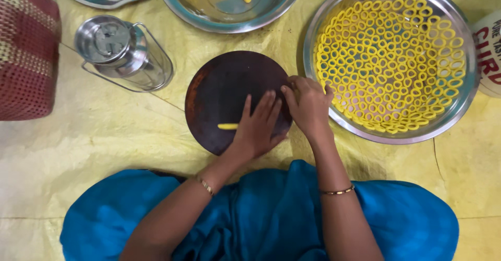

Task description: The person rolls small pieces of yellow dough into thin ropes on a wooden board, then joins the ends to form rings and places them on a metal tray. The person repeats this process with multiple dough pieces.

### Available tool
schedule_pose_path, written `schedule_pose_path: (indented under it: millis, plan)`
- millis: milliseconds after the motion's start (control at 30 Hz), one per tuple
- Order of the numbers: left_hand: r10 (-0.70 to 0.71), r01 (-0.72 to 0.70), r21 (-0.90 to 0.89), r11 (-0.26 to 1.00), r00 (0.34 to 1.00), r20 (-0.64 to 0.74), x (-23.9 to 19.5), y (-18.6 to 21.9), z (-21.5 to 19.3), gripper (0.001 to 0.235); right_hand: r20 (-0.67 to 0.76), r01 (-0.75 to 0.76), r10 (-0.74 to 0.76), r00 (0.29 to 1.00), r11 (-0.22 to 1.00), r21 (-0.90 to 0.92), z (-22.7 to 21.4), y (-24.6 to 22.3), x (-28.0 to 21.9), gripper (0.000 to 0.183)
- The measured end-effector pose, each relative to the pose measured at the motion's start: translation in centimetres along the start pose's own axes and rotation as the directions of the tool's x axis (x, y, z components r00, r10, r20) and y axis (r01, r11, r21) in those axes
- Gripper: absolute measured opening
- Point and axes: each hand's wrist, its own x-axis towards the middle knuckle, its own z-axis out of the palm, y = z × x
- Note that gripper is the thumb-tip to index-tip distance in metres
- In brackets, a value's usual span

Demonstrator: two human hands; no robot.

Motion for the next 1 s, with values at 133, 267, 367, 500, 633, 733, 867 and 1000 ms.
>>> schedule_pose_path:
  millis: [133, 267, 367, 500, 633, 733, 867, 1000]
  plan:
    - [0.039, -0.039, -0.081, 0.996, 0.999, 0.005, -4.8, 1.8, -0.6, 0.096, 0.012, -0.011, 0.011, 1.000, 1.000, -0.022, 0.1, -0.4, -0.1, 0.025]
    - [0.002, 0.000, -0.036, 0.999, 0.999, 0.049, -4.3, 1.8, 0.2, 0.097, 0.003, 0.012, -0.012, 1.000, 1.000, -0.027, 0.3, -0.7, -0.2, 0.025]
    - [-0.097, 0.096, -0.022, 0.995, 0.992, -0.082, -0.9, 0.7, 1.1, 0.092, 0.009, 0.015, -0.015, 1.000, 0.999, -0.033, 0.4, -0.4, -0.3, 0.026]
    - [-0.187, 0.182, -0.062, 0.981, 0.978, -0.093, 5.7, -3.0, 1.9, 0.096, 0.044, -0.022, 0.023, 0.999, 0.999, -0.035, 0.4, -0.2, 0.0, 0.026]
    - [-0.244, 0.234, -0.078, 0.969, 0.957, -0.156, 11.8, -6.6, 2.5, 0.096, 0.066, -0.028, 0.029, 0.997, 0.999, -0.023, 0.0, -0.1, 0.2, 0.028]
    - [-0.249, 0.231, -0.105, 0.967, 0.948, -0.200, 12.4, -6.8, 3.1, 0.096, 0.041, -0.013, 0.014, 0.999, 1.000, -0.028, -0.3, -0.1, 0.3, 0.026]
    - [-0.189, 0.195, 0.027, 0.980, 0.972, -0.139, 9.2, -5.4, 2.8, 0.093, 0.066, -0.024, 0.025, 0.998, 1.000, -0.017, -0.3, 0.0, 0.2, 0.024]
    - [-0.131, 0.126, -0.061, 0.990, 0.989, -0.070, 2.8, -2.0, 1.5, 0.099, 0.037, 0.002, -0.002, 0.999, 1.000, 0.007, -0.2, -0.1, 0.2, 0.023]
